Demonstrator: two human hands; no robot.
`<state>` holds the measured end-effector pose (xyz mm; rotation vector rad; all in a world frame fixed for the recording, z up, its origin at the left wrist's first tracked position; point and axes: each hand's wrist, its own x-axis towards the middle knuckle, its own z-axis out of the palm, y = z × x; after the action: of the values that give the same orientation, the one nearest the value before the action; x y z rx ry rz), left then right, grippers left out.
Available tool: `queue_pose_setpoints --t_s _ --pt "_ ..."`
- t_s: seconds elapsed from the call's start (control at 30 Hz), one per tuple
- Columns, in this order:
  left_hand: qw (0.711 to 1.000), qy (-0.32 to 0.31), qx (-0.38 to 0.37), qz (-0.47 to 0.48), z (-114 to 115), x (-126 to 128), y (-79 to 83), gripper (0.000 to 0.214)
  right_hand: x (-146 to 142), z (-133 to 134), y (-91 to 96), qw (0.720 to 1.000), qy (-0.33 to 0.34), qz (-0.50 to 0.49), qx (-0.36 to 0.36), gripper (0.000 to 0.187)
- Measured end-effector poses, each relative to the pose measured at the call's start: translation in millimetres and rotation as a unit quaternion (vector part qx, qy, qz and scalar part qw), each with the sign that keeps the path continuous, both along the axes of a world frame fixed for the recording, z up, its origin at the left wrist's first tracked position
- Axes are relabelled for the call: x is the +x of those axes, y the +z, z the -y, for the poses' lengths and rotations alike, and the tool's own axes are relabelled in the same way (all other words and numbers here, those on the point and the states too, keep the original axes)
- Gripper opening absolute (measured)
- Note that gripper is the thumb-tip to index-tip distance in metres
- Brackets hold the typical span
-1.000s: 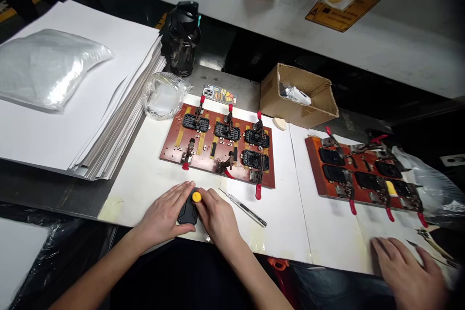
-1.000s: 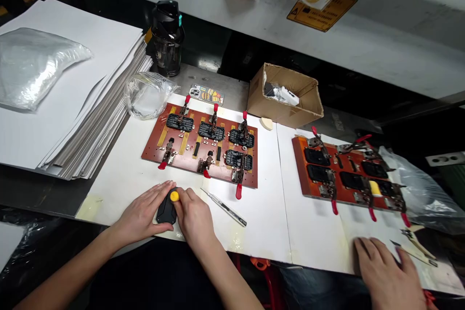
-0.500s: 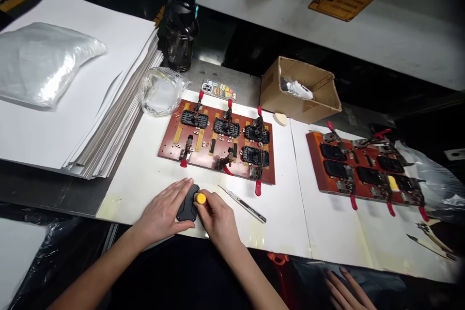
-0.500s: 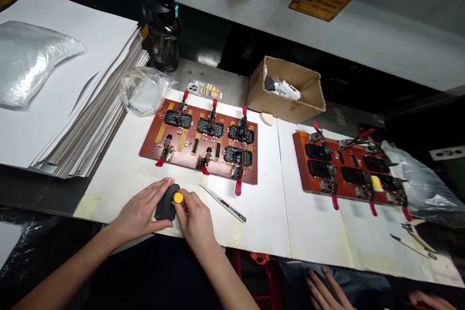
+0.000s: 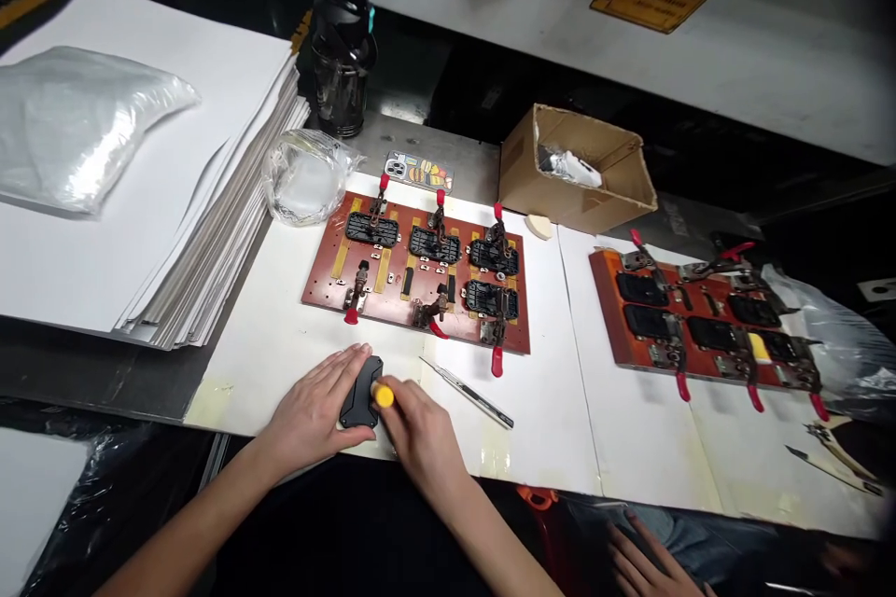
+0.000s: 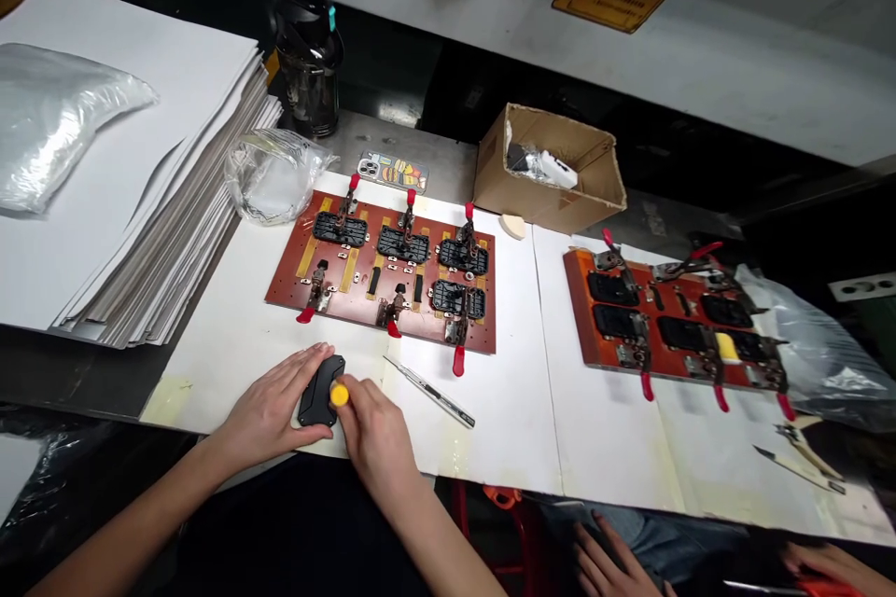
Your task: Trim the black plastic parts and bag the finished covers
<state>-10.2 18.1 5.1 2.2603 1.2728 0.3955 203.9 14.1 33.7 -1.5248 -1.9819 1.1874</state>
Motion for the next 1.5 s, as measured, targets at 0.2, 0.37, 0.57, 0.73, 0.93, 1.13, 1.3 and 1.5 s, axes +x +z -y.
queue_pose_setpoints --t_s 0.2,0.37,0.57,0.73,0.93,1.13,1.3,1.5 --pt "1.000 -0.005 0.002 0.001 -1.1 0.1 1.2 0.105 4.9 7.9 5.3 0.998 -0.025 -0.034 -0.044 0.020" --pt "1.000 -0.004 -0.003 -0.006 -0.7 0.3 1.5 0.106 -0.5 6.0 -1.4 0.998 -0.058 -0.017 -0.005 0.024" --pt "1.000 -0.001 -0.004 -0.005 -0.8 1.0 1.6 0.104 2.5 13.2 5.2 0.997 -0.044 -0.041 -0.046 0.018" --pt "1.000 -0.002 -0.005 -0.007 0.0 1.6 1.7 0.106 -1.7 8.8 -6.3 0.997 -0.066 -0.039 0.025 0.025" --pt "1.000 -0.003 -0.005 -0.003 -0.1 1.6 1.8 0.107 11.0 20.1 2.9 1.000 -0.003 -0.024 0.012 0.026" --pt "1.000 0.001 -0.011 -0.002 -0.1 1.8 2.1 0.109 -11.2 -13.0 4.3 0.988 0.035 0.132 0.072 0.030" --pt "1.000 0.008 -0.009 -0.002 -0.3 3.0 1.7 0.109 -0.2 5.9 18.3 0.976 0.136 0.170 0.023 0.031" --pt "1.000 0.006 -0.013 -0.001 -0.4 1.9 2.2 0.113 25.5 10.3 24.6 0.993 0.068 0.093 -0.017 0.028"
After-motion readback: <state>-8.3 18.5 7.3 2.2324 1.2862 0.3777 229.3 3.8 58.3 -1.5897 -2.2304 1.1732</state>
